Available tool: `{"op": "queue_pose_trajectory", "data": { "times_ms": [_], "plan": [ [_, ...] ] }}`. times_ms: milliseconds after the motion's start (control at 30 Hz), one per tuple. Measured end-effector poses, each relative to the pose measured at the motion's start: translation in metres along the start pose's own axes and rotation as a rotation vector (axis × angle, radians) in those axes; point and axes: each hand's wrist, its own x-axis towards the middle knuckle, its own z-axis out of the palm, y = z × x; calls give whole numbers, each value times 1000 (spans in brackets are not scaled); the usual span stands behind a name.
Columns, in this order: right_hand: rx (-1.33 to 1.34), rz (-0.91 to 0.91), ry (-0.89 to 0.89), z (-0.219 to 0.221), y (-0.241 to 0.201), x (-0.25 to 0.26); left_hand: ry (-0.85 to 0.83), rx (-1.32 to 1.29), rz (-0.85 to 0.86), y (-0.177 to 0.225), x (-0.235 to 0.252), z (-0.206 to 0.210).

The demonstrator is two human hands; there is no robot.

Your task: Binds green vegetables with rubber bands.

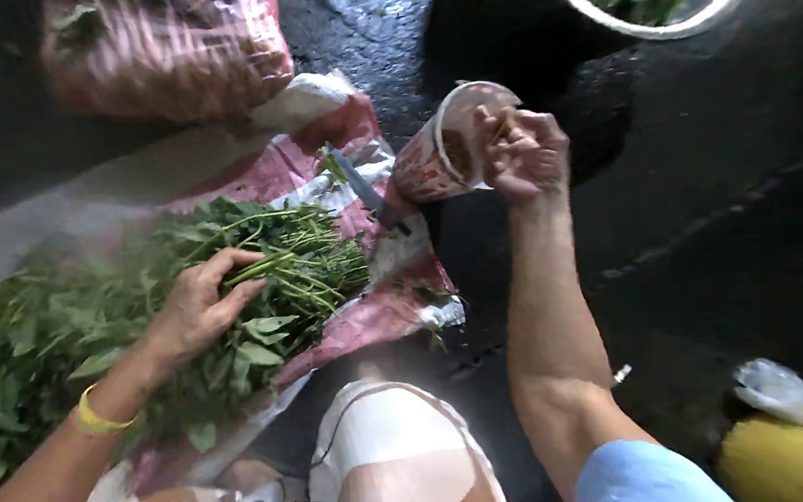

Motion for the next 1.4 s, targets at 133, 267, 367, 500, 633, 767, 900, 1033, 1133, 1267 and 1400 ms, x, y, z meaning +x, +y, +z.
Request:
{"op": "queue_pose_trajectory", "data": {
  "times_ms": [133,267,367,500,633,767,900,1033,1133,1267,1400],
  "plan": [
    [-500,-4,-393,71,47,-49,44,82,44,-1,4,4],
    [-988,-213,-697,140,118,-113,44,152,15,-5,6,7],
    [-1125,-360,-850,166,150,-116,24,143,22,-2,5,7],
    [-772,64,-847,172,166,-105,100,13,58,-1,2,7],
    [-375,190,-724,161,197,-116,204,-231,-61,3,-4,-5],
    [74,428,-649,145,205,-119,320,-603,-97,3,10,-19],
    [626,661,-553,146,189,-111,167,-776,-27,2,9,-25],
    [375,409,-698,142,167,-108,3,-498,28,7,7,-25],
    [8,152,-837,139,154,-112,13,-70,53,4,8,-19],
    [-382,-21,-933,158,157,-136,60,154,97,0,11,-4],
    [-538,-186,-1006,171,169,-145,217,-59,-93,-2,15,-7]
  ]
}}
